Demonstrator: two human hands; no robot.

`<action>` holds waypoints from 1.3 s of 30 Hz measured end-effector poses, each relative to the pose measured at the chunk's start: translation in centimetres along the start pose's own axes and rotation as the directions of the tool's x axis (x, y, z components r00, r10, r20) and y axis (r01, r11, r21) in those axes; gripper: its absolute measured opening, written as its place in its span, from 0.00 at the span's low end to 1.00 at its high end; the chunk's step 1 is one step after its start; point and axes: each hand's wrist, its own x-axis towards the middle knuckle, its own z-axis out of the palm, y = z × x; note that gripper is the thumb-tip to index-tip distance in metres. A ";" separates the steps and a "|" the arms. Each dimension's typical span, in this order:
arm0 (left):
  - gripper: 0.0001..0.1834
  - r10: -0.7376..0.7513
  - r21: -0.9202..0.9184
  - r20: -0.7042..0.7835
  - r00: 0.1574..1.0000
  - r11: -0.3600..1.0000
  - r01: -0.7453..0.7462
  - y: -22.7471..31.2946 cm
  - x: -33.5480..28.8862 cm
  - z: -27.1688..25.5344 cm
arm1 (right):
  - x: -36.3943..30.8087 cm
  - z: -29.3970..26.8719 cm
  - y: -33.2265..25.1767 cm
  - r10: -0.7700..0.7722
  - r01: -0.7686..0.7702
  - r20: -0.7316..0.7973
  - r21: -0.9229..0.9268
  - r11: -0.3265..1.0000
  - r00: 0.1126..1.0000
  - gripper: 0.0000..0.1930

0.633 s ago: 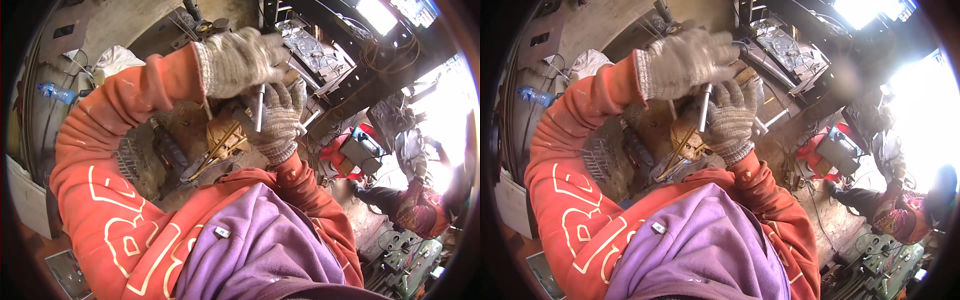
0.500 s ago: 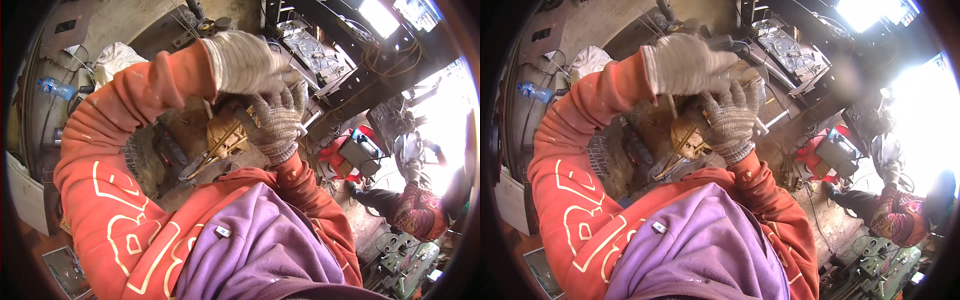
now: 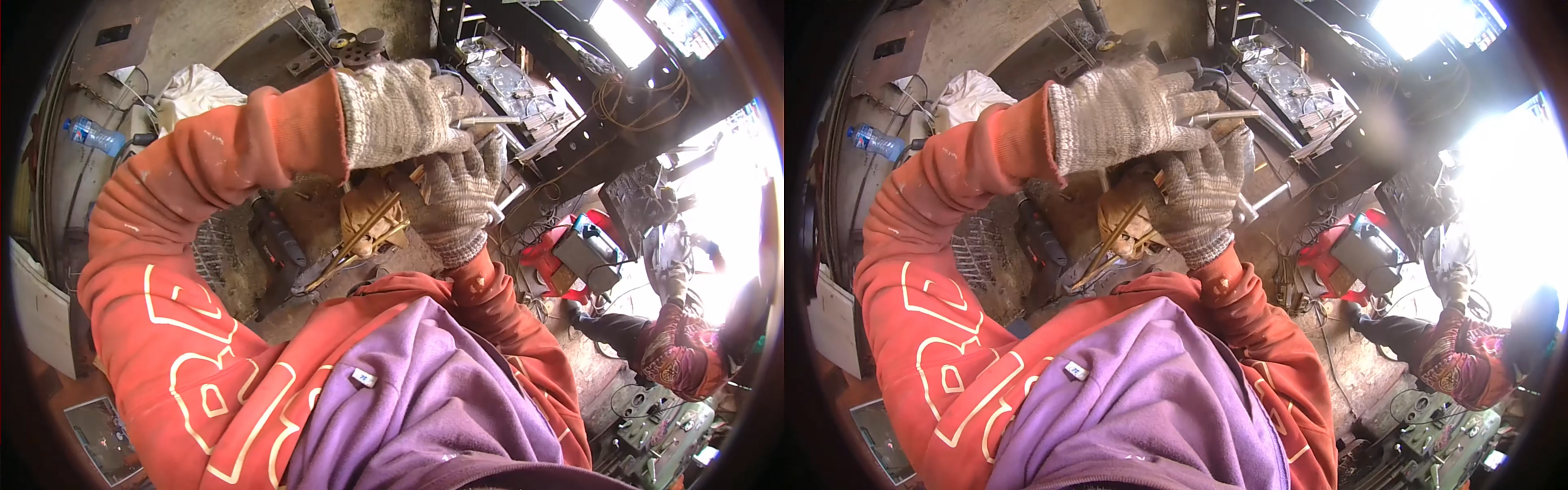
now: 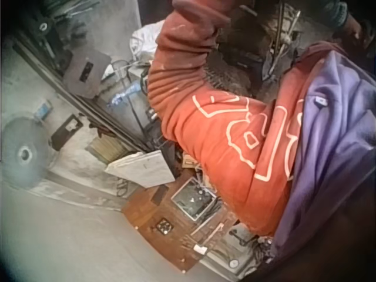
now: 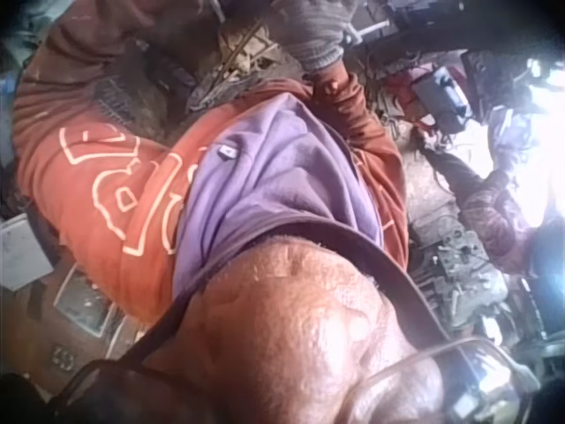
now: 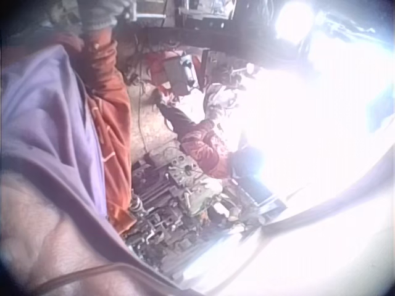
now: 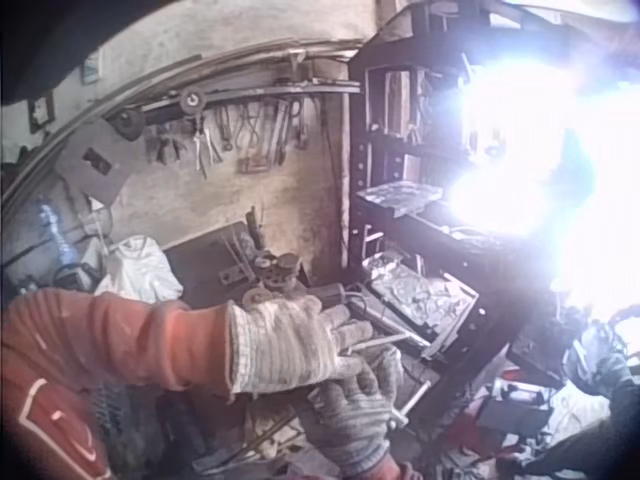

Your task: The person uses a tap and handle to create threads on a metal rod secured in a bench vise, then uses a drill to work on the rod before continuing to use the tap.

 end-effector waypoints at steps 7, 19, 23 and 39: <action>0.25 -0.197 -0.499 0.389 0.900 0.776 0.385 -0.3 1.7 -2.3 | -0.2 0.4 0.3 -0.039 0.040 -0.107 0.012 0.999 0.994 0.23; 0.15 -0.315 -0.279 0.445 0.838 0.840 0.465 -2.6 0.5 -3.0 | 0.1 0.5 0.6 0.012 -0.011 -0.015 0.044 0.999 1.000 0.22; 0.21 -0.326 -0.192 0.292 0.899 0.901 0.390 -1.8 -0.7 -2.2 | 0.9 -1.0 -0.3 -0.097 0.098 -0.020 0.068 0.993 0.995 0.18; 0.26 -0.649 -0.275 0.289 0.703 0.647 0.711 0.9 1.4 0.2 | 0.1 -0.2 0.3 -0.038 0.038 0.031 -0.019 0.999 0.999 0.16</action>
